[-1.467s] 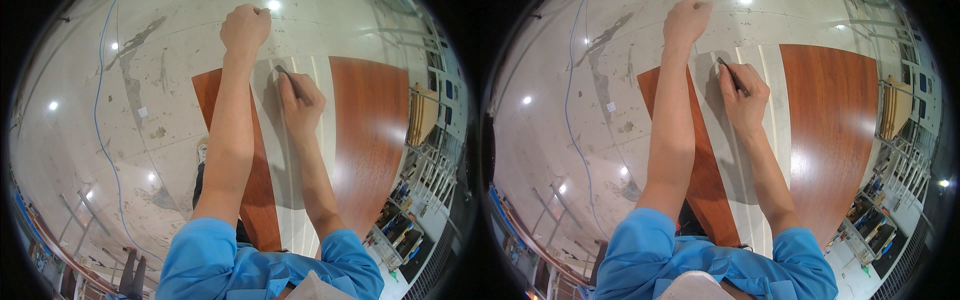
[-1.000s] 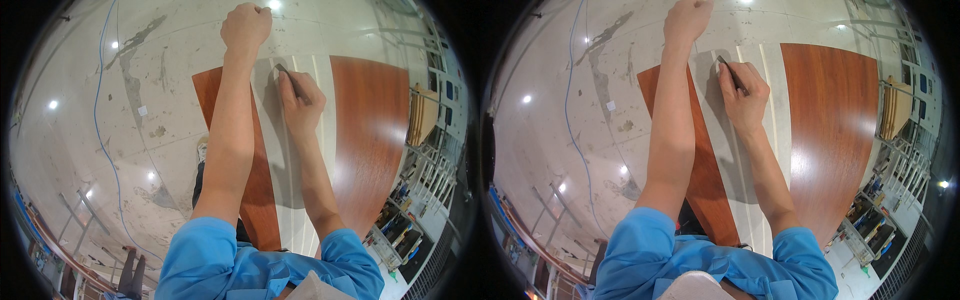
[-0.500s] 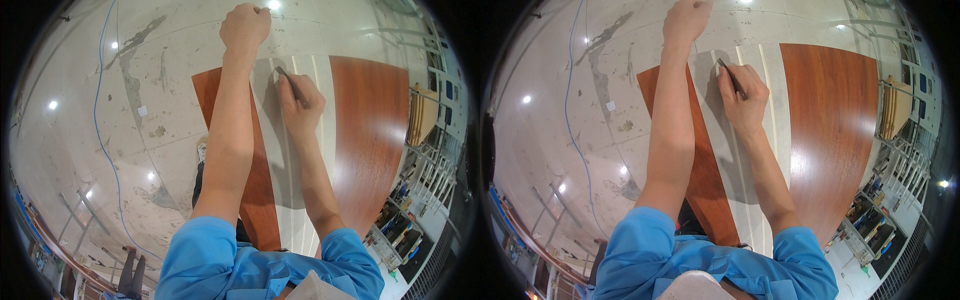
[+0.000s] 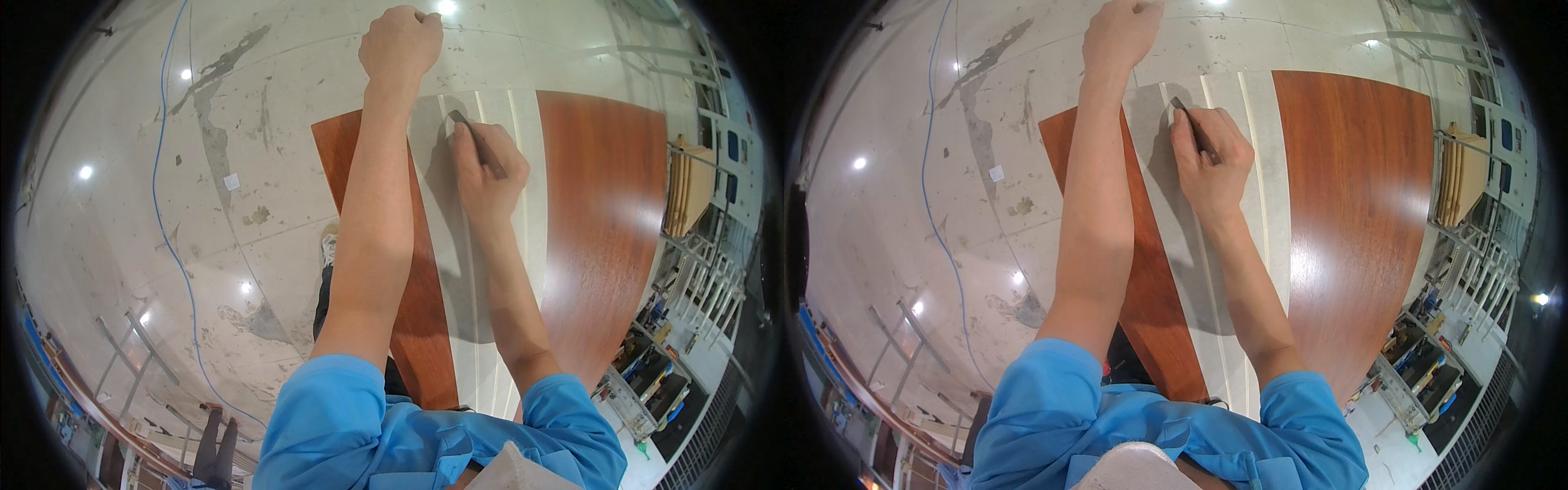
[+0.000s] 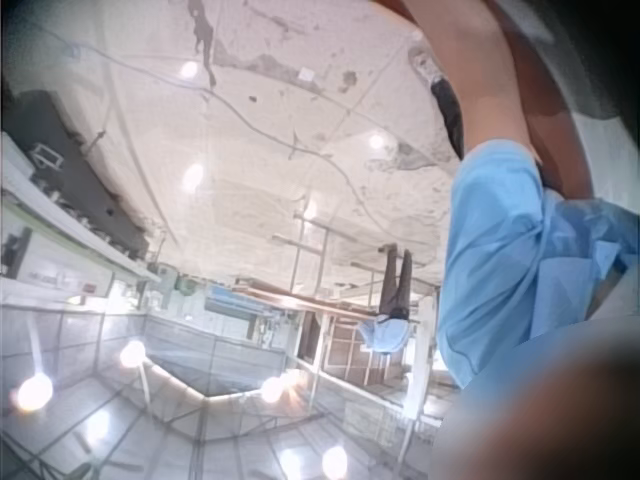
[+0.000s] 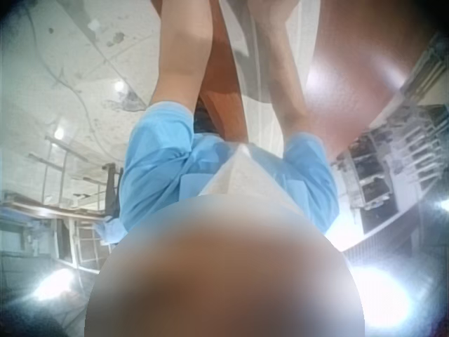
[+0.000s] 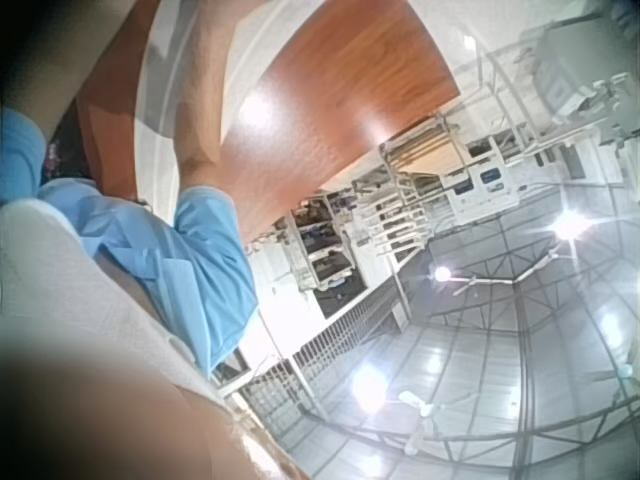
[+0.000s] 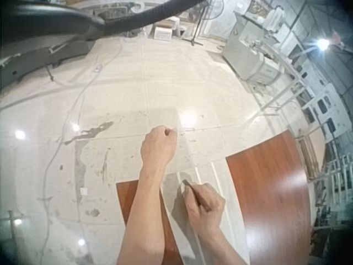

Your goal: The person places a white strip of tape onto a reddish-brown wooden board and presses it down. They then use a small blade to score along the tape's length, creating parallel lines. The person continues scoring multiple lines along the tape while holding it in place.

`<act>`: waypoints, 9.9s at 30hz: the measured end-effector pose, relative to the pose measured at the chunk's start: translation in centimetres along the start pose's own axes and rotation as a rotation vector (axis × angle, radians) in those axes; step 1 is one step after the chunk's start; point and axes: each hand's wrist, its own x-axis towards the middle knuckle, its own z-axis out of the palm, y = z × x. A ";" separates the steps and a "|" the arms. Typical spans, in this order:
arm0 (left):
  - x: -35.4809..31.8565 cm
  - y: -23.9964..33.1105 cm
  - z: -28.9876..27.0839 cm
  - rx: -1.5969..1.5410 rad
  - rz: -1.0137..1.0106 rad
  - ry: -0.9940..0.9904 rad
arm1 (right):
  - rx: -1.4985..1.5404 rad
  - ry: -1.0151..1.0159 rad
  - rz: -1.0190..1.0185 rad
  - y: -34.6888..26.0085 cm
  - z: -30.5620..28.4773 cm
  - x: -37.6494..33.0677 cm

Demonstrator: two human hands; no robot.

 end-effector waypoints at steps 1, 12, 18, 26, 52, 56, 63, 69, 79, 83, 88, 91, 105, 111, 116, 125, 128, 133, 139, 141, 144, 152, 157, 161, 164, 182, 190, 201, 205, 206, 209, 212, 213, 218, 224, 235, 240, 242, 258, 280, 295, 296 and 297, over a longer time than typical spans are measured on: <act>0.0 0.0 0.0 0.005 0.005 0.002 | 0.013 0.007 0.020 -0.1 0.0 0.0; 0.1 -0.3 0.3 -0.005 0.025 0.015 | -0.023 -0.055 0.091 -1.1 -0.5 0.3; 0.1 -0.4 0.4 0.004 0.047 0.035 | 0.008 -0.017 0.064 -0.1 0.0 0.2; -0.4 -0.1 -0.2 0.005 0.043 0.017 | -0.006 0.007 -0.013 0.5 0.2 0.0; -0.6 -0.4 -0.4 -0.025 0.053 0.001 | -0.044 0.019 -0.049 0.4 0.0 -0.9; 0.1 -0.2 -0.2 0.010 0.023 0.001 | -0.053 0.010 -0.047 0.4 -0.1 -1.0; 0.3 -0.6 0.2 -0.007 0.027 -0.001 | -0.056 -0.006 -0.045 0.4 -0.4 -1.3; 0.1 -0.3 -0.1 0.011 0.026 0.001 | -0.075 -0.008 -0.060 0.1 -0.6 -1.4; -0.1 -1.0 0.5 -0.009 0.146 0.131 | -0.012 0.221 0.007 -0.5 -3.6 -4.9; 0.3 -1.3 1.0 -0.025 0.019 -0.006 | 0.461 0.439 0.206 -0.3 -4.3 -6.2; 0.4 -1.6 1.1 -0.026 0.089 -0.024 | 0.443 0.628 0.324 0.9 -5.7 -5.2; 0.4 -1.4 1.2 -0.005 0.062 -0.094 | 0.372 0.634 0.444 1.1 -7.5 -4.6; -2.7 -0.1 2.0 0.010 0.097 -0.160 | 0.275 0.396 0.260 0.5 -7.5 -4.9; -2.9 0.5 1.8 0.041 0.139 -0.103 | 0.356 0.382 0.253 0.5 -7.1 -4.4; -4.0 0.7 1.8 0.013 0.291 0.031 | 0.381 0.417 0.274 0.6 -7.1 -4.1; -8.2 -5.0 -1.7 0.611 0.458 -0.054 | 0.431 0.463 0.271 2.5 -5.5 -3.8; -5.9 -7.2 -1.9 0.566 0.742 -0.235 | 0.241 0.582 0.138 3.8 -4.5 -3.5; -1.3 -9.2 -3.1 0.480 0.665 -0.253 | 0.381 0.704 0.120 3.6 -3.5 -4.7; -0.1 -12.5 -3.8 0.491 1.530 -0.220 | 0.487 0.555 0.213 3.9 -4.0 -6.5; -1.5 -12.2 -3.4 0.755 1.414 -0.039 | 0.412 0.436 0.207 3.7 -3.9 -6.8; -4.3 -10.3 -2.6 0.521 0.598 -0.024 | 0.600 0.239 0.272 2.9 -3.3 -6.8; -7.0 -4.2 -3.3 0.560 0.347 -0.080 | 0.504 -0.022 0.316 -0.1 -3.1 -4.0; -8.7 -4.0 -2.3 0.493 0.298 -0.056 | 0.469 -0.074 0.256 -0.6 -3.7 -3.1; -8.2 -3.4 -2.8 0.428 0.283 -0.019 | 0.455 -0.102 0.191 -0.4 -1.7 -1.5; -7.4 -3.2 -3.7 0.457 0.253 -0.192 | 0.378 -0.092 0.160 -0.3 -0.8 -1.3; -7.9 -3.7 -5.0 0.586 0.277 -0.197 | 0.302 -0.136 0.048 -1.0 -1.2 -0.2; -7.8 -3.6 -5.0 0.579 0.218 -0.234 | 0.182 -0.124 -0.056 -0.2 -0.4 -0.6; -7.9 -3.8 -4.7 0.568 0.213 -0.218 | 0.094 -0.131 -0.131 0.0 -0.1 -0.6; -8.0 -3.7 -4.8 0.559 0.212 -0.219 | 0.087 -0.128 -0.136 0.0 0.0 -0.6; -8.1 -3.6 -4.9 0.561 0.215 -0.215 | 0.087 -0.127 -0.135 0.0 0.0 -0.6; -8.1 -3.6 -4.9 0.562 0.184 -0.243 | 0.088 -0.123 -0.142 0.2 0.1 -0.6; -8.0 -3.5 -4.7 0.580 0.215 -0.234 | 0.095 -0.120 -0.151 0.3 0.0 -0.5; -8.0 -3.5 -4.7 0.579 0.221 -0.226 | 0.091 -0.122 -0.143 0.4 0.0 -0.5; -8.0 -3.5 -4.7 0.574 0.195 -0.229 | 0.088 -0.131 -0.138 0.3 0.0 -0.7; -8.1 -3.5 -4.7 0.565 0.201 -0.215 | 0.052 -0.113 -0.197 0.1 0.2 -0.9; -7.7 -4.0 -4.3 0.565 0.247 -0.189 | 0.019 -0.124 -0.203 0.3 0.0 -1.1; -7.8 -4.0 -4.3 0.561 0.240 -0.194 | 0.033 -0.125 -0.193 0.2 -0.2 -1.2; -7.8 -3.9 -4.3 0.564 0.239 -0.197 | 0.036 -0.128 -0.185 0.2 -0.2 -1.2; -7.5 -3.9 -4.3 0.581 0.228 -0.215 | 0.018 -0.114 -0.167 0.3 -0.3 -1.6; -7.4 -3.8 -4.6 0.577 0.202 -0.255 | 0.010 -0.121 -0.152 0.3 -0.5 -2.4; -6.9 -4.3 -4.1 0.592 0.237 -0.227 | -0.006 -0.114 -0.127 0.2 -0.7 -3.1; -6.8 -4.4 -4.1 0.589 0.237 -0.227 | -0.005 -0.116 -0.128 0.2 -0.6 -3.1; -6.8 -4.4 -4.1 0.591 0.240 -0.222 | -0.005 -0.118 -0.129 0.2 -0.7 -3.1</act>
